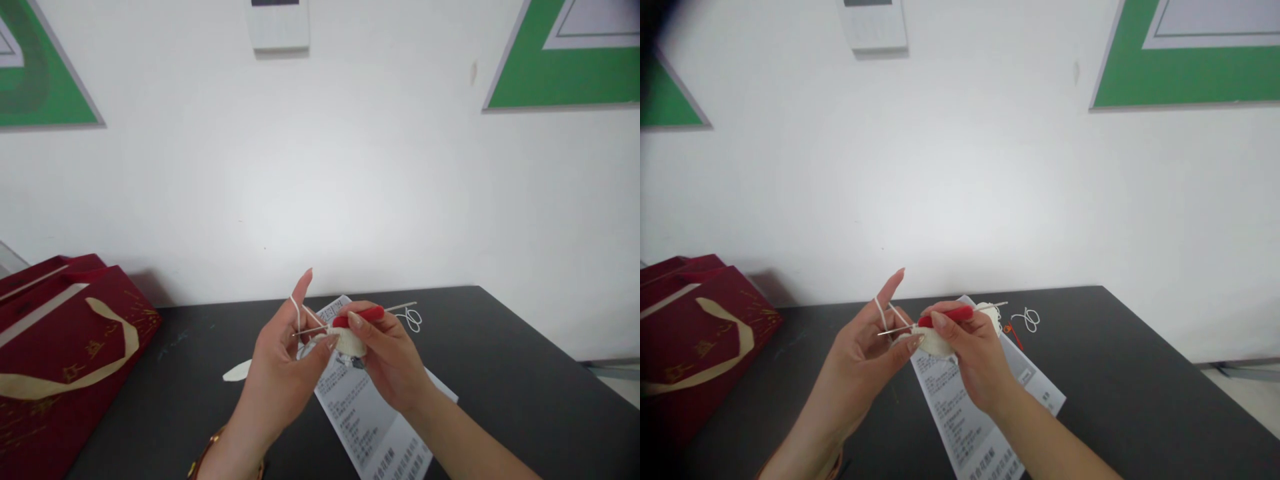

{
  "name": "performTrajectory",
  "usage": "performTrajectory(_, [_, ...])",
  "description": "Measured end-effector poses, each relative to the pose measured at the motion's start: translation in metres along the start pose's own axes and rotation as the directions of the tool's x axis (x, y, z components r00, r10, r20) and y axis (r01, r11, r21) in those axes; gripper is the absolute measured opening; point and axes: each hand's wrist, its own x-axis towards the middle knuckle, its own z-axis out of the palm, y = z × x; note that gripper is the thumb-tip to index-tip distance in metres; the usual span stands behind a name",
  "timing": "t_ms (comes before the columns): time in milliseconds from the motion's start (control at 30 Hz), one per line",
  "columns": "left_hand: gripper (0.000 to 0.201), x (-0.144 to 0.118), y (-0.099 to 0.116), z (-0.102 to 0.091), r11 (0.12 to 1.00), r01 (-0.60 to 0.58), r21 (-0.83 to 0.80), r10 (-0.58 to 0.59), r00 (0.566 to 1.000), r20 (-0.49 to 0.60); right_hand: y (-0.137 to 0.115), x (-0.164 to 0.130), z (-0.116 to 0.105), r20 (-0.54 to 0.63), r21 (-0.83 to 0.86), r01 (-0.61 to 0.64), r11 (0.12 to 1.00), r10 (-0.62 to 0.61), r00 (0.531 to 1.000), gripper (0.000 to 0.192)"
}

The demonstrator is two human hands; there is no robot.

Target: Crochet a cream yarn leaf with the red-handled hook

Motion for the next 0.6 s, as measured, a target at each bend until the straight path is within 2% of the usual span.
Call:
performTrajectory(133, [0.08,0.0019,-0.0021,-0.0012,0.998,0.034,-0.044,-0.032,0.999,0.029,0.0013,-0.0026,0.0026,-0.009,-0.014,0.018,1.0,-0.018,1.0,0.012])
performTrajectory(333, [0.082,-0.0004,0.0,0.0029,0.981,0.089,-0.17,-0.096,0.995,-0.03,-0.0006,-0.0058,0.0052,-0.042,0.107,0.019,0.994,-0.015,0.999,0.012])
performTrajectory(600, [0.078,-0.0035,0.0046,-0.0006,0.993,0.05,-0.103,-0.053,0.998,-0.031,-0.0036,-0.0037,0.002,-0.054,0.19,-0.044,0.981,0.055,0.997,0.018])
